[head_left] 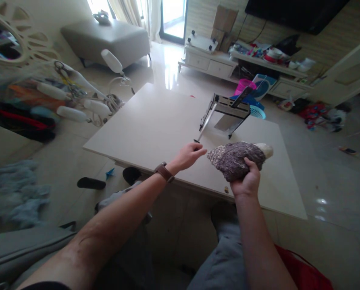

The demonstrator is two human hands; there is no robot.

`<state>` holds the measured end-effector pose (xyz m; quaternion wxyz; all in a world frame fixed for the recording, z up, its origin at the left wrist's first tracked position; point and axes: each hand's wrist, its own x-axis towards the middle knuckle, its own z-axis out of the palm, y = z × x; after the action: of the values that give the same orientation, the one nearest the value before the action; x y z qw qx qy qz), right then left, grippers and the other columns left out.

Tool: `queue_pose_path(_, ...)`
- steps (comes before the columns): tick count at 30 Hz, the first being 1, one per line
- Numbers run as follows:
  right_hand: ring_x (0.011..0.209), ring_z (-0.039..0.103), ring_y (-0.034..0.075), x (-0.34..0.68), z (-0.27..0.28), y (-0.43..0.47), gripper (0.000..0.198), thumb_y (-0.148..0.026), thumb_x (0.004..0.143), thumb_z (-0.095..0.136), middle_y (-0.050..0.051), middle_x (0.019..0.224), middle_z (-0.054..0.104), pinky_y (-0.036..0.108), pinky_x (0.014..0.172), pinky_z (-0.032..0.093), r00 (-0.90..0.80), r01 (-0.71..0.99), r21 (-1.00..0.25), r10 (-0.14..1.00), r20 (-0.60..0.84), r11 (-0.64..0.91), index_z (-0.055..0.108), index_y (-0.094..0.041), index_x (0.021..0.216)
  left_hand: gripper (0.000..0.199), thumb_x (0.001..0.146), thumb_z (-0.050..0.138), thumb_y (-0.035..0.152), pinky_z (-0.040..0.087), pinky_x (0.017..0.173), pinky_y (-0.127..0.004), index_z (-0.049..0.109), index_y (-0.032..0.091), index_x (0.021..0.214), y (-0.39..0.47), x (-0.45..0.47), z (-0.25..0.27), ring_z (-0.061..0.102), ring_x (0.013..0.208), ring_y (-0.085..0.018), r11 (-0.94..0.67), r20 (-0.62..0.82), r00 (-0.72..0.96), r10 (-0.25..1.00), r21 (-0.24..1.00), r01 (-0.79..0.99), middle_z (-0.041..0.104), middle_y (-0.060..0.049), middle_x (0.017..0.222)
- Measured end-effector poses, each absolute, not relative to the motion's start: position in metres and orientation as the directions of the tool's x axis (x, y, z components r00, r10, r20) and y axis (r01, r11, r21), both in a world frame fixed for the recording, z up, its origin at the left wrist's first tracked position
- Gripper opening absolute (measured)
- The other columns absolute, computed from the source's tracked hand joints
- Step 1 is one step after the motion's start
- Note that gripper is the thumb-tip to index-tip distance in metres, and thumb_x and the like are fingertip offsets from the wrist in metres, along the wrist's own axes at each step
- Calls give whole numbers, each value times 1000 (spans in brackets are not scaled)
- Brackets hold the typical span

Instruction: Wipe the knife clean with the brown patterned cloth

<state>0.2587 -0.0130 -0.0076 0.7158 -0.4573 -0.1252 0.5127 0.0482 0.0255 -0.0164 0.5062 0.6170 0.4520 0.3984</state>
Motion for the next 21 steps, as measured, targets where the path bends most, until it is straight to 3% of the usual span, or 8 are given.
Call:
queue_pose_path(3, 101, 75, 24, 249, -8, -15, 42, -28, 74, 76, 3, 108, 80, 49, 97, 62, 345, -634, -773, 893, -289, -5, 72, -22, 115, 45, 91, 60, 45, 25, 60, -31, 45, 20, 57, 13, 63, -13, 36, 62, -12, -256, 103, 515, 851, 938, 234, 39, 3, 61)
queue_pose_path(6, 101, 74, 25, 245, -3, -20, 43, -32, 76, 76, 4, 109, 79, 50, 96, 62, 304, -644, -765, 917, -260, -4, 72, -22, 117, 43, 92, 60, 42, 25, 61, -33, 48, 19, 57, 9, 71, -12, 35, 61, -12, -354, 122, 628, 769, 899, 259, 42, 3, 60)
queue_pose_path(11, 99, 74, 23, 247, 8, -26, 39, -32, 76, 73, 2, 109, 79, 44, 90, 63, 297, -639, -767, 938, -178, 57, 73, -24, 114, 42, 93, 58, 41, 28, 66, -32, 46, 20, 59, 10, 68, -10, 38, 65, -13, -403, 158, 667, 728, 886, 230, 43, 2, 64)
queue_pose_path(21, 93, 74, 23, 246, -2, -20, 31, -34, 74, 71, 0, 97, 78, 41, 88, 63, 232, -679, -733, 942, -244, -22, 72, -23, 102, 40, 85, 64, 34, 31, 68, -34, 37, 22, 58, -6, 76, -4, 40, 66, -15, -454, 190, 710, 678, 868, 201, 45, 1, 67)
